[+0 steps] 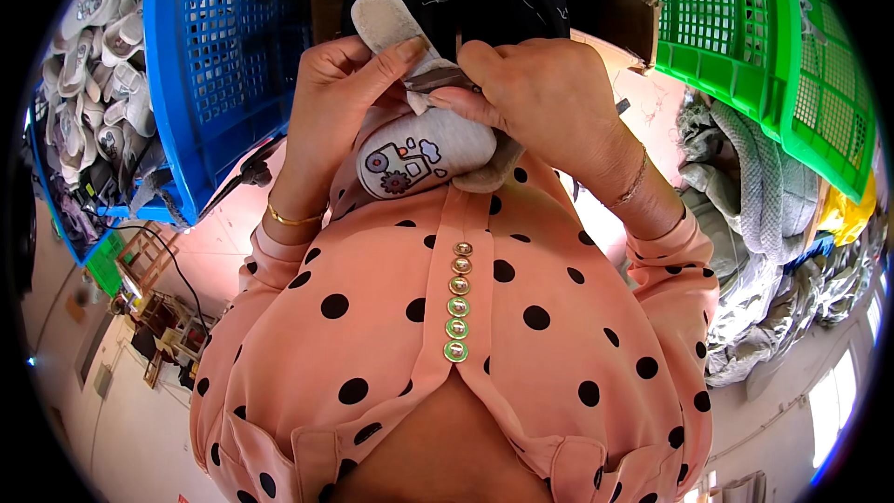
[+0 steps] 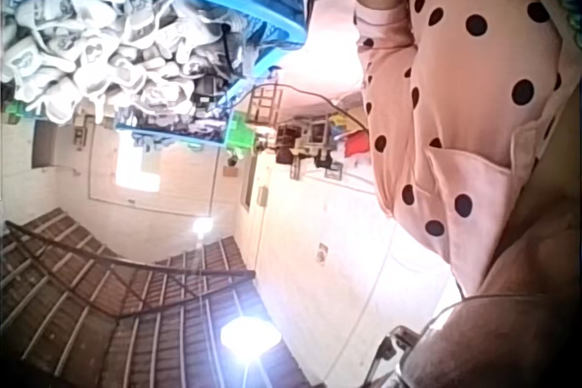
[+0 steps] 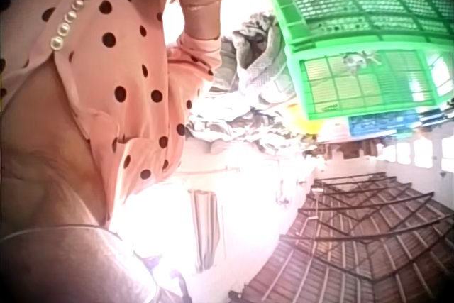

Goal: The person uses scissors to trim loose threads and excess fabric from the edges of white slippers. They handle the slippers one at a time, picking them from a blue basket, trimming them, and placing them into a green basket.

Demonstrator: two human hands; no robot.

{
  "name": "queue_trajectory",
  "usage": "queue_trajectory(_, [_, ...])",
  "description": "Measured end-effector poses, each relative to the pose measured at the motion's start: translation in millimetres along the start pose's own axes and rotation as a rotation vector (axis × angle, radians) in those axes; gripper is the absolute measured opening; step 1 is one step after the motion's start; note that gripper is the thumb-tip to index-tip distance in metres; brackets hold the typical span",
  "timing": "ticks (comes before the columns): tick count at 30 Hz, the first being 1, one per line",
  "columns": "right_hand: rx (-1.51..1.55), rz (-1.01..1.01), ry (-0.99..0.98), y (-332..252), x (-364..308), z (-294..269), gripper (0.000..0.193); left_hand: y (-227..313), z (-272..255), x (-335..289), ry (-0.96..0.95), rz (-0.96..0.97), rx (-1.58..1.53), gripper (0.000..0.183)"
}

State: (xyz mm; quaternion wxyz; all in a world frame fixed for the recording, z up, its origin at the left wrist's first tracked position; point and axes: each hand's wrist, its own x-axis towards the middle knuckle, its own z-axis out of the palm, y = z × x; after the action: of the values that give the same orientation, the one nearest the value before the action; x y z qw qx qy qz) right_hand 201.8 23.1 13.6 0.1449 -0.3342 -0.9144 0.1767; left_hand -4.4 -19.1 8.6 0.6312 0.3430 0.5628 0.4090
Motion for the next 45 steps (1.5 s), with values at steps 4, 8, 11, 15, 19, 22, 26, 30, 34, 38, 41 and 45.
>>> queue_trajectory(4, [-0.132, -0.015, -0.024, -3.0, 0.2, -3.9, 0.039, 0.0, 1.8, -0.7, 0.033, -0.019, 0.049, 0.021])
queue_trajectory(8, [-0.247, -0.035, -0.047, -10.5, 1.1, -13.2, 0.037, 2.8, 3.2, -2.1, 0.039, -0.027, 0.079, 0.022])
queue_trajectory(11, [-0.260, -0.038, -0.089, -13.8, 3.4, -20.9, 0.036, 3.8, 3.7, -2.4, 0.036, -0.037, 0.102, 0.022])
queue_trajectory(15, [-0.281, -0.058, -0.119, -16.0, 4.8, -24.2, 0.035, 5.7, 6.1, -3.7, 0.023, -0.058, 0.048, 0.023])
queue_trajectory(19, [-0.125, 0.011, -0.187, -7.1, 6.7, -23.7, 0.038, -1.1, 4.6, -3.3, 0.012, -0.091, 0.033, 0.026])
queue_trajectory(22, [0.295, 0.235, -0.180, 10.3, 8.0, -18.6, 0.038, -2.2, 2.4, -1.8, -0.020, -0.077, -0.054, 0.027])
queue_trajectory(26, [0.775, 0.361, -0.219, 24.3, 4.2, -7.1, 0.034, 6.9, 3.3, 0.7, -0.081, -0.168, -0.052, 0.024])
queue_trajectory(30, [1.027, 0.474, -0.344, 27.3, 1.0, 4.6, 0.033, 1.4, 4.5, -0.5, -0.148, -0.106, -0.030, 0.027])
queue_trajectory(34, [1.093, 0.470, -0.321, 23.5, 0.9, 5.1, 0.034, -2.4, -2.5, -5.1, -0.203, 0.009, 0.345, 0.023])
queue_trajectory(38, [1.082, 0.455, -0.368, 28.4, 3.1, 0.3, 0.034, -19.1, -18.8, -3.7, 0.098, 0.266, 0.555, 0.016])
queue_trajectory(41, [1.027, 0.473, -0.369, 28.8, 0.1, 4.3, 0.035, -29.4, -50.5, 12.6, 0.356, 0.609, 1.106, 0.011])
queue_trajectory(45, [0.963, 0.394, -0.307, 25.1, 4.1, 9.0, 0.029, -9.8, -12.2, -4.5, -0.251, -0.161, -0.166, 0.026])
